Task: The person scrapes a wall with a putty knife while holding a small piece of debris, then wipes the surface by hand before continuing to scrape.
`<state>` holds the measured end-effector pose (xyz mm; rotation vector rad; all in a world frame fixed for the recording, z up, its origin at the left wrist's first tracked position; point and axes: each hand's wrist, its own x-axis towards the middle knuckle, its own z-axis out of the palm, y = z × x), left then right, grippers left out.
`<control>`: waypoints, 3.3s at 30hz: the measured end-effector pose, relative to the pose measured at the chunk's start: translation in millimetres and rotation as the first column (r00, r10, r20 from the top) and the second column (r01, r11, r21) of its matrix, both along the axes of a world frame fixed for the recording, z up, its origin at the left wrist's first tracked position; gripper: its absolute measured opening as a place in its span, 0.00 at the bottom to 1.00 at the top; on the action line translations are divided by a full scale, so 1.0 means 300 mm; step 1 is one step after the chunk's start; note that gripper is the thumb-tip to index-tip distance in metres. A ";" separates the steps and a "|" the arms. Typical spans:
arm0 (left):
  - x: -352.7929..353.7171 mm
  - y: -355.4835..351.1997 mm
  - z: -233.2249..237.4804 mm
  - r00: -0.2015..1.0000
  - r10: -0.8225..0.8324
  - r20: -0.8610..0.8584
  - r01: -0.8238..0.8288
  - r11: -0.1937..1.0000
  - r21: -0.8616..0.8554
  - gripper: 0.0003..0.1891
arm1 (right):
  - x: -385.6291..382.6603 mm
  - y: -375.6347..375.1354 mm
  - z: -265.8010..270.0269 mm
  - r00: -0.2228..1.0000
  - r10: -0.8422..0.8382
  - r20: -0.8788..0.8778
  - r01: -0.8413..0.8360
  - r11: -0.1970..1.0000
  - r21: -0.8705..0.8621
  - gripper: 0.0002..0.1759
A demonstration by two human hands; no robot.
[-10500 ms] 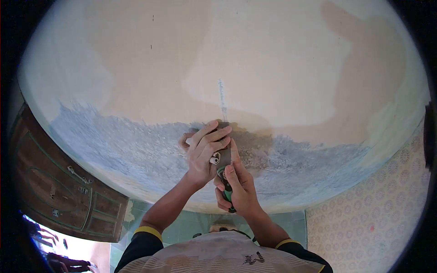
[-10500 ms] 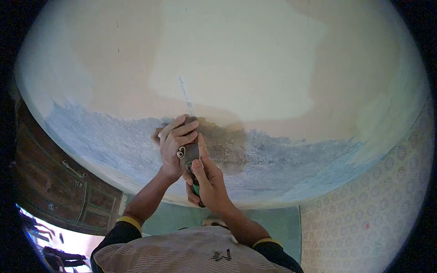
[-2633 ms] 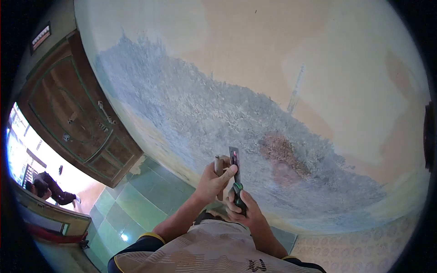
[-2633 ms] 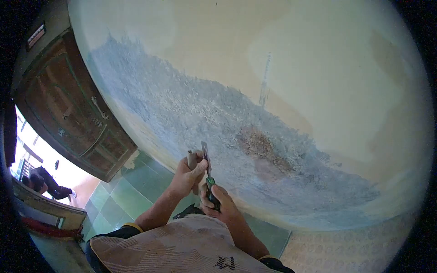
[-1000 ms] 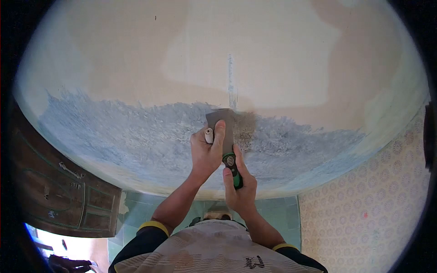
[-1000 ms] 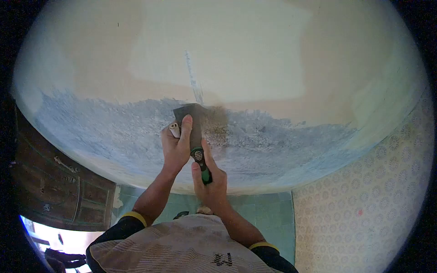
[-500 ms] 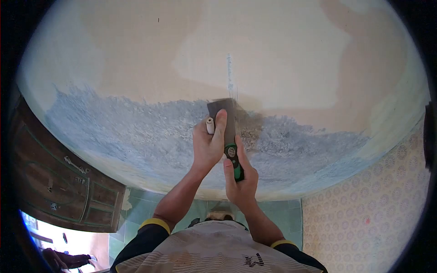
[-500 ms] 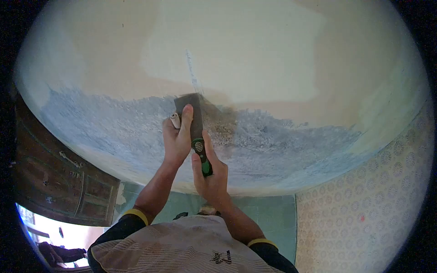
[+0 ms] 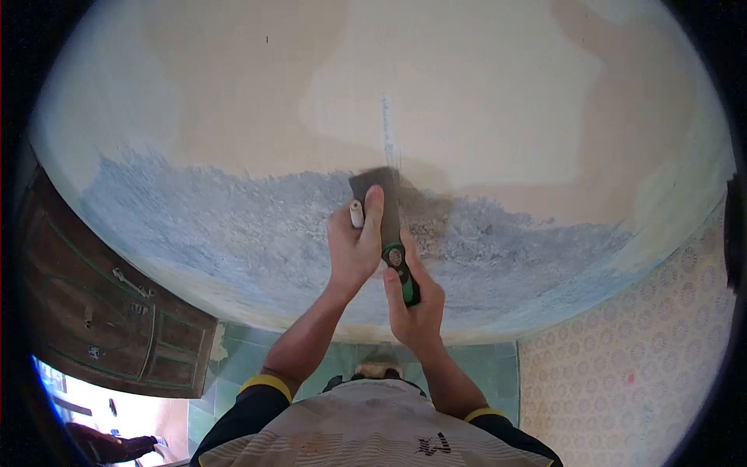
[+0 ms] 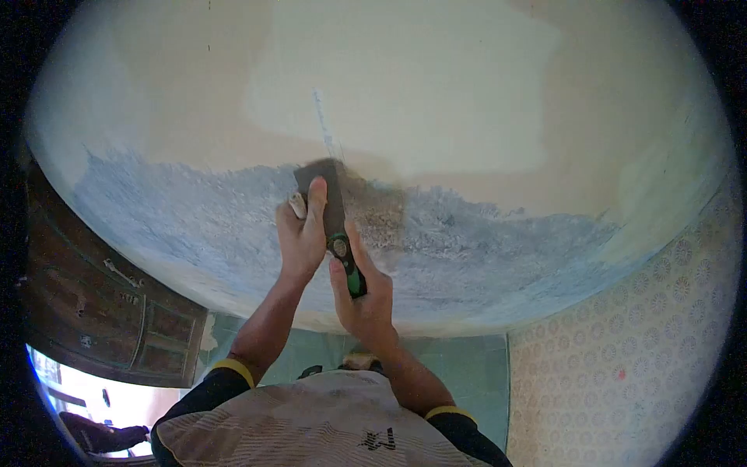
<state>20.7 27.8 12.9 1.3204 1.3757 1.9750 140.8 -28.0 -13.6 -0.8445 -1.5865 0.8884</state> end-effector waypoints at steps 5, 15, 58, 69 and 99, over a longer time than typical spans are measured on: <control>0.018 -0.022 -0.043 1.000 0.025 0.002 -0.025 0.999 0.031 0.28 | 0.006 0.014 -0.066 0.999 -0.048 0.017 0.043 0.975 0.217 0.32; 0.000 -0.009 -0.065 0.999 0.036 -0.004 -0.036 0.996 -0.077 0.28 | 0.007 0.007 -0.057 1.000 -0.008 0.010 0.006 0.991 0.136 0.31; 0.024 0.003 -0.006 0.997 0.061 0.056 -0.059 0.998 -0.030 0.29 | 0.016 0.028 -0.049 0.998 0.047 -0.031 -0.044 0.995 0.087 0.31; 0.006 -0.002 -0.015 0.989 -0.012 0.146 0.015 1.000 -0.017 0.29 | 0.002 -0.006 -0.024 0.989 0.120 -0.086 -0.123 0.992 -0.034 0.31; 0.014 0.023 0.007 0.996 0.075 0.054 -0.077 0.996 0.044 0.30 | 0.025 0.033 -0.038 0.983 0.150 -0.110 -0.154 0.988 -0.027 0.31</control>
